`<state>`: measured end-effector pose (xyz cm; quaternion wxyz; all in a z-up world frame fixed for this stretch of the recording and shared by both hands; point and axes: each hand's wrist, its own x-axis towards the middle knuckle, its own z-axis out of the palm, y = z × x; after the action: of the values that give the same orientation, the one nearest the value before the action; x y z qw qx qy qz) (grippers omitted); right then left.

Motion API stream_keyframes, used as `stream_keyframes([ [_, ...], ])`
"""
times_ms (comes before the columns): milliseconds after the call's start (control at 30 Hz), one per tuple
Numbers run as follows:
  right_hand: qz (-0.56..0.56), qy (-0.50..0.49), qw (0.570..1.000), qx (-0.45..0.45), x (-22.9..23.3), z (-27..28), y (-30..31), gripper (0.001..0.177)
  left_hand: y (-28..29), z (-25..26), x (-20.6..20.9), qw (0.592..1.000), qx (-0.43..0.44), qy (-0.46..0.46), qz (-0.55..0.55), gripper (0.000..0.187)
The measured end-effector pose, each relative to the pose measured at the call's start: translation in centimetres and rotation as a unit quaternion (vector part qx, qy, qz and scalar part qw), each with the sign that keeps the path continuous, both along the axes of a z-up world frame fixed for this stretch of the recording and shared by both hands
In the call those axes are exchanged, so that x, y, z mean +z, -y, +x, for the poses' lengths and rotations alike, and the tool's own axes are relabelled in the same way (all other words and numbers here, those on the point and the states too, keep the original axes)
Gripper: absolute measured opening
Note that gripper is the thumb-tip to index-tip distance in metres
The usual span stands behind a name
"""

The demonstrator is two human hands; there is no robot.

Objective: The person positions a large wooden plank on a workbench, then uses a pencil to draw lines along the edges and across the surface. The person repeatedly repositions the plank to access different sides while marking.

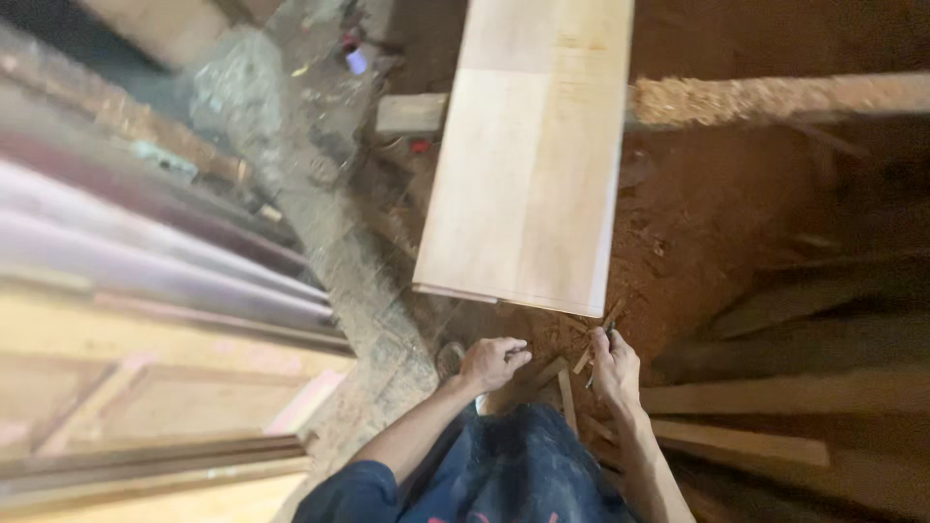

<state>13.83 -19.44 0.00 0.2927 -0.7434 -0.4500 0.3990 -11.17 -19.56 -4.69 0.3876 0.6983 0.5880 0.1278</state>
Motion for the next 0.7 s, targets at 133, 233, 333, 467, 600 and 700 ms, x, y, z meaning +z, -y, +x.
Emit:
stream_keyframes([
  [133,0.101,-0.041,0.993,0.048,2.6,-4.2,-0.9,0.036,0.9,-4.0,0.9,0.986,0.152,0.043,-0.059,0.045],
  [233,0.066,-0.134,0.986,0.071,4.3,-9.0,-2.8,0.033,0.5,-5.7,0.8,0.967,0.199,0.155,-0.013,0.046],
  [333,0.011,-0.143,0.983,0.115,5.3,-15.0,-3.7,0.034,0.2,-7.9,0.5,0.956,0.163,0.232,0.073,0.039],
  [467,-0.073,-0.153,0.981,0.099,4.9,-24.8,-5.5,0.034,0.4,-14.0,0.1,0.951,0.180,0.252,-0.011,0.032],
  [600,-0.093,-0.167,0.973,0.131,2.2,-32.8,-7.7,0.029,0.8,-23.8,-0.8,0.891,0.310,0.255,-0.212,0.026],
  [700,-0.061,-0.175,0.968,0.171,0.3,-36.6,-10.9,0.030,0.8,-29.1,-1.6,0.905,0.330,0.269,0.007,0.019],
])
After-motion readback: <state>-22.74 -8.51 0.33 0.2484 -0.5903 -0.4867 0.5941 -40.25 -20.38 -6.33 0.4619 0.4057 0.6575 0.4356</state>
